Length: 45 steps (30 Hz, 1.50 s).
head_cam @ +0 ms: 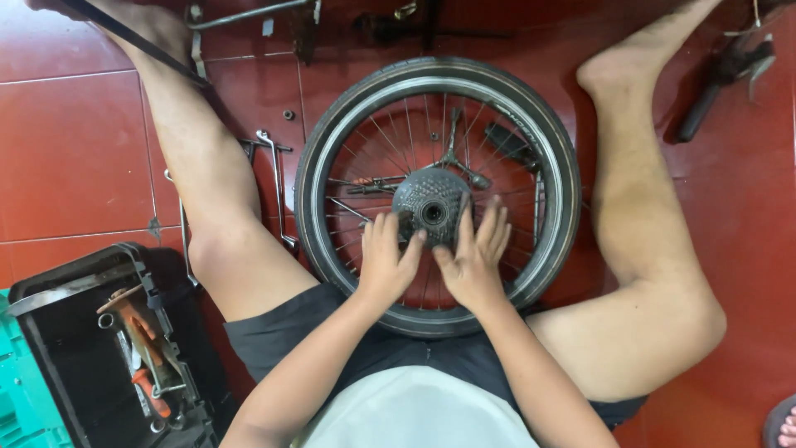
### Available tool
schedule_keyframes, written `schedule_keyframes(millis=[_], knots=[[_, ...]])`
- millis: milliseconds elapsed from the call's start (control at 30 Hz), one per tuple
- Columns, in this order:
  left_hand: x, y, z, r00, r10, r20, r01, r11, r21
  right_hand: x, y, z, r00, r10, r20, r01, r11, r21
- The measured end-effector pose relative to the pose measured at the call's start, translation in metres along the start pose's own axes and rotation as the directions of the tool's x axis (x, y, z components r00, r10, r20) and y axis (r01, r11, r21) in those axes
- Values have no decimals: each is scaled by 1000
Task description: Polishing and inspecting a bicycle cassette on a wheel while sitting on the floor.
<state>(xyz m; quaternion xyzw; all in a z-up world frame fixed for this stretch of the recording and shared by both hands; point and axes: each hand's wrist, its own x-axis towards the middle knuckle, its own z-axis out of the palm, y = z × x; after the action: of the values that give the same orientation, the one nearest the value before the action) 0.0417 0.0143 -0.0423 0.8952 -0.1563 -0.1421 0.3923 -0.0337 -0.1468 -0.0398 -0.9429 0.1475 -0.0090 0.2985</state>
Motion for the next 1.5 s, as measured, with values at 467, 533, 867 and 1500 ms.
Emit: schedule_keyframes(millis=[467, 533, 867, 1500], knots=[[66, 20, -5, 931, 365, 24, -325, 855, -405, -12, -8, -1, 1000, -7, -23, 6, 1000, -21], [51, 18, -9, 946, 323, -7, -302, 878, -372, -16, -7, 4, 1000, -14, 6, 15, 1000, -16], [25, 32, -23, 987, 161, -17, -159, 984, 83, -7, -9, 0, 998, 53, 34, -53, 999, 7], [47, 32, -20, 883, 446, 148, -463, 879, 115, -16, -6, -8, 998, 44, -34, -47, 994, -95]])
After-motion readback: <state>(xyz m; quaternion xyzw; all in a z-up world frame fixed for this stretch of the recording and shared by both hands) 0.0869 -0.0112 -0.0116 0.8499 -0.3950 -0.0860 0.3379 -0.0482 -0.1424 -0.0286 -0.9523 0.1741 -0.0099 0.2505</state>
